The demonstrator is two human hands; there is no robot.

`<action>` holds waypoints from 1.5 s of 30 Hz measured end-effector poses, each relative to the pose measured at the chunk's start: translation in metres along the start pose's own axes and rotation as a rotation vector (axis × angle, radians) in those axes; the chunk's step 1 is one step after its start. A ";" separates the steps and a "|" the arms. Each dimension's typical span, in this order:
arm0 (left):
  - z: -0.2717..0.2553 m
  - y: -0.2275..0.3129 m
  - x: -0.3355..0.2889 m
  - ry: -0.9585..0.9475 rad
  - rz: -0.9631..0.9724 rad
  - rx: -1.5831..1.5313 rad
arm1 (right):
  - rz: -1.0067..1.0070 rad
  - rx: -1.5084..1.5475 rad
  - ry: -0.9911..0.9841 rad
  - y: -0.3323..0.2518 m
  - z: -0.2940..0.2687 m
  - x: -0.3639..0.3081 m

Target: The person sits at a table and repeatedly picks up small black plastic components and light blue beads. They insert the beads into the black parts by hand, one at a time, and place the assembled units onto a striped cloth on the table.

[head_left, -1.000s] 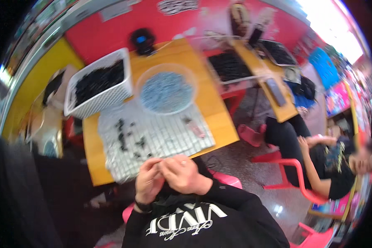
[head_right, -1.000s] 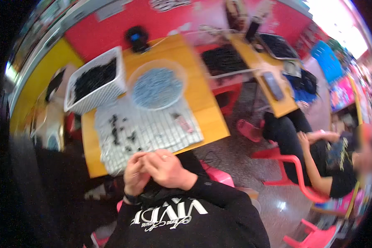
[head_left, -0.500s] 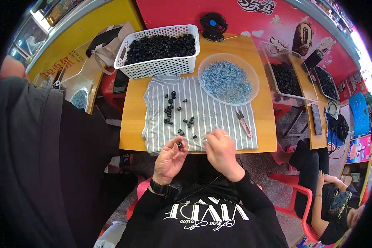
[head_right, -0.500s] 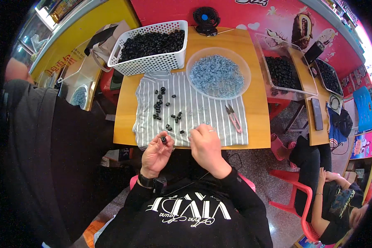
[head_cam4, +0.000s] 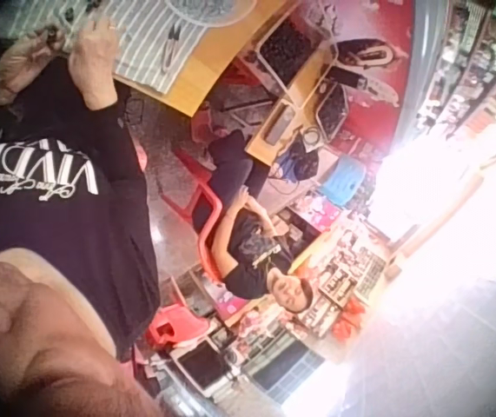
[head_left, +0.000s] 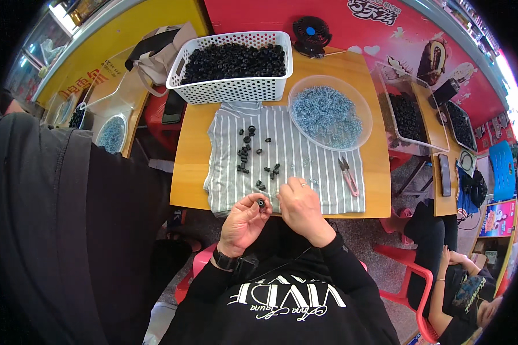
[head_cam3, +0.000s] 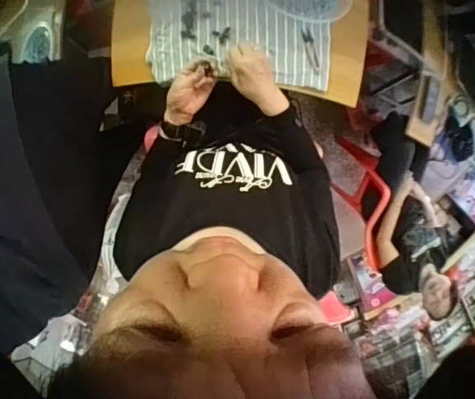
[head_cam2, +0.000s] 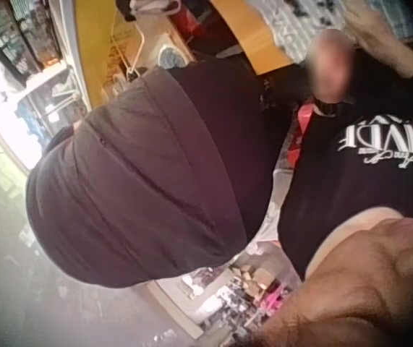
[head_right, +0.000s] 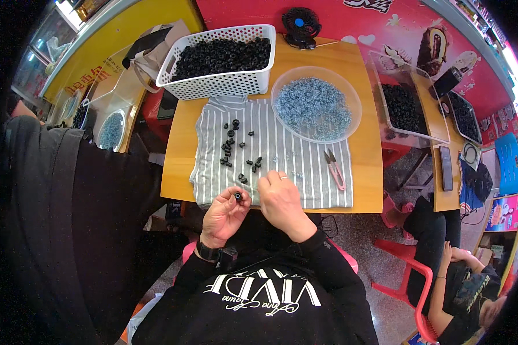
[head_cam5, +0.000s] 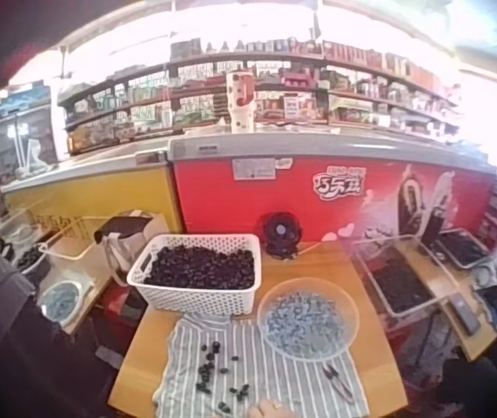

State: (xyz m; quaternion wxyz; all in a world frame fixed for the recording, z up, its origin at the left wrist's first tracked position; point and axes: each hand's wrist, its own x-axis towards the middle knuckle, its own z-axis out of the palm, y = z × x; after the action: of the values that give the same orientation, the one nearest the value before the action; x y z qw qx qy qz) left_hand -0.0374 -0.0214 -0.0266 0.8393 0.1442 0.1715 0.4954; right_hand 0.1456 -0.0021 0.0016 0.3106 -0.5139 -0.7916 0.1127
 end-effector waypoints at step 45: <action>0.018 -0.043 0.043 -0.054 -0.141 0.054 | 0.300 0.876 0.282 0.010 -0.034 -0.035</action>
State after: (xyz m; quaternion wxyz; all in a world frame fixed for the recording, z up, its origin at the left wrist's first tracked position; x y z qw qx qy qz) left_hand 0.0239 -0.0049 -0.0344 0.8722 0.1676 0.1718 0.4263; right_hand 0.1838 -0.0336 0.0098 0.5824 -0.4535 -0.5372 0.4082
